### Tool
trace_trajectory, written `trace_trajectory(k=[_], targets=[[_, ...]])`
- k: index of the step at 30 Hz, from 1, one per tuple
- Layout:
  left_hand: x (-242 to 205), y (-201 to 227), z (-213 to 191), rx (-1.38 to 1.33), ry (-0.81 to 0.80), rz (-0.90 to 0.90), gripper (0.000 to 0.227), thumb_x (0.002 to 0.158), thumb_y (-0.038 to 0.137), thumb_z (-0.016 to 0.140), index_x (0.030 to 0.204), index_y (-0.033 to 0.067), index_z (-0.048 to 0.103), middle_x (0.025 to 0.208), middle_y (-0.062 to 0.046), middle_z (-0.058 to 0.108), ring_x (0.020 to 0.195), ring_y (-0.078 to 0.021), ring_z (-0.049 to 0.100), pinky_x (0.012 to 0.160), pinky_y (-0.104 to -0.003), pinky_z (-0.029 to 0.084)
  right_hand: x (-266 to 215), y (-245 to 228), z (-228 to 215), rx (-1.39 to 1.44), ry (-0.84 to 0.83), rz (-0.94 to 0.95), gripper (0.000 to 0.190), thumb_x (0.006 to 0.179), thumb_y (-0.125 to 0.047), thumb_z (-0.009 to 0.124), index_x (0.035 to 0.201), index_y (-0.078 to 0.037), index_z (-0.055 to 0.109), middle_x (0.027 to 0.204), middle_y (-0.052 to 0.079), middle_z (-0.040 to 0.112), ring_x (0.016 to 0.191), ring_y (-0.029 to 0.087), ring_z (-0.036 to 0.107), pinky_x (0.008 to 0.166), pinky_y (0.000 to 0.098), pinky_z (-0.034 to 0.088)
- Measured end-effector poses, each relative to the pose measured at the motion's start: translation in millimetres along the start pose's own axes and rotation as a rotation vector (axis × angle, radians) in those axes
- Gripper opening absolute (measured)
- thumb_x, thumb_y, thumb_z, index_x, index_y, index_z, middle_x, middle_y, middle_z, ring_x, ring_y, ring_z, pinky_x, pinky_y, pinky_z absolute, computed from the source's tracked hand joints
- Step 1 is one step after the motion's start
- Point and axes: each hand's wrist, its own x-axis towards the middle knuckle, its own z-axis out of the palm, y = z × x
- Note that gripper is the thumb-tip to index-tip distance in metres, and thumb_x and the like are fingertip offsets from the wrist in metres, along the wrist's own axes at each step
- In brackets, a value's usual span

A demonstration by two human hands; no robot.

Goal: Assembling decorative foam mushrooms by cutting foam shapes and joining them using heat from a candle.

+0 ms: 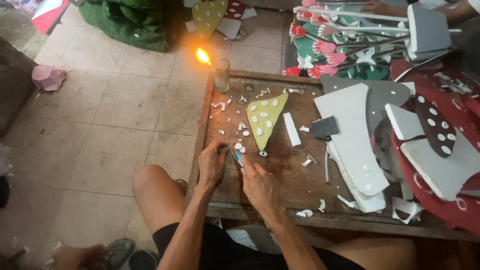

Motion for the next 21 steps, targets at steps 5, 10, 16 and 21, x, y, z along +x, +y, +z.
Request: trace_trajectory(k=[5, 10, 16, 21], targets=[[-3.9, 13.2, -5.3, -0.010, 0.019, 0.012, 0.005, 0.088, 0.017, 0.070, 0.093, 0.0173, 0.072, 0.088, -0.006, 0.075, 0.086, -0.0297, 0.074, 0.075, -0.044, 0.058, 3.2, -2.1, 0.4, 0.052, -0.003, 0.006, 0.040, 0.099, -0.022, 0.046, 0.137, -0.018, 0.056, 0.095, 0.014, 0.072, 0.069, 0.036, 0.074, 0.057, 0.0458, 0.062], [-2.3, 11.3, -1.2, 0.001, 0.041, 0.017, 0.005, 0.089, 0.017, 0.070, 0.094, 0.0160, 0.070, 0.087, -0.008, 0.074, 0.086, -0.0319, 0.073, 0.075, -0.046, 0.057, 2.0, -11.0, -5.4, 0.049, 0.027, -0.002, 0.038, 0.099, -0.020, 0.046, 0.134, -0.015, 0.059, 0.093, 0.014, 0.072, 0.068, 0.036, 0.074, 0.056, 0.0460, 0.062], [-1.8, 0.0, 12.5, 0.065, 0.095, 0.046, 0.009, 0.086, 0.016, 0.073, 0.094, 0.0191, 0.070, 0.087, -0.005, 0.074, 0.087, -0.0285, 0.073, 0.075, -0.044, 0.057, 5.0, -8.7, 3.3, 0.066, 0.034, 0.039, 0.039, 0.099, -0.020, 0.047, 0.136, -0.014, 0.059, 0.094, 0.013, 0.073, 0.066, 0.032, 0.074, 0.056, 0.0391, 0.062], [-4.3, 0.0, 13.4, 0.054, 0.139, 0.068, 0.008, 0.088, 0.017, 0.071, 0.095, 0.0196, 0.068, 0.088, -0.005, 0.073, 0.089, -0.0294, 0.072, 0.075, -0.045, 0.057, 6.3, -12.0, 6.3, 0.067, 0.065, 0.031, 0.040, 0.097, -0.022, 0.050, 0.134, -0.011, 0.059, 0.099, 0.016, 0.072, 0.071, 0.036, 0.074, 0.057, 0.0444, 0.061]])
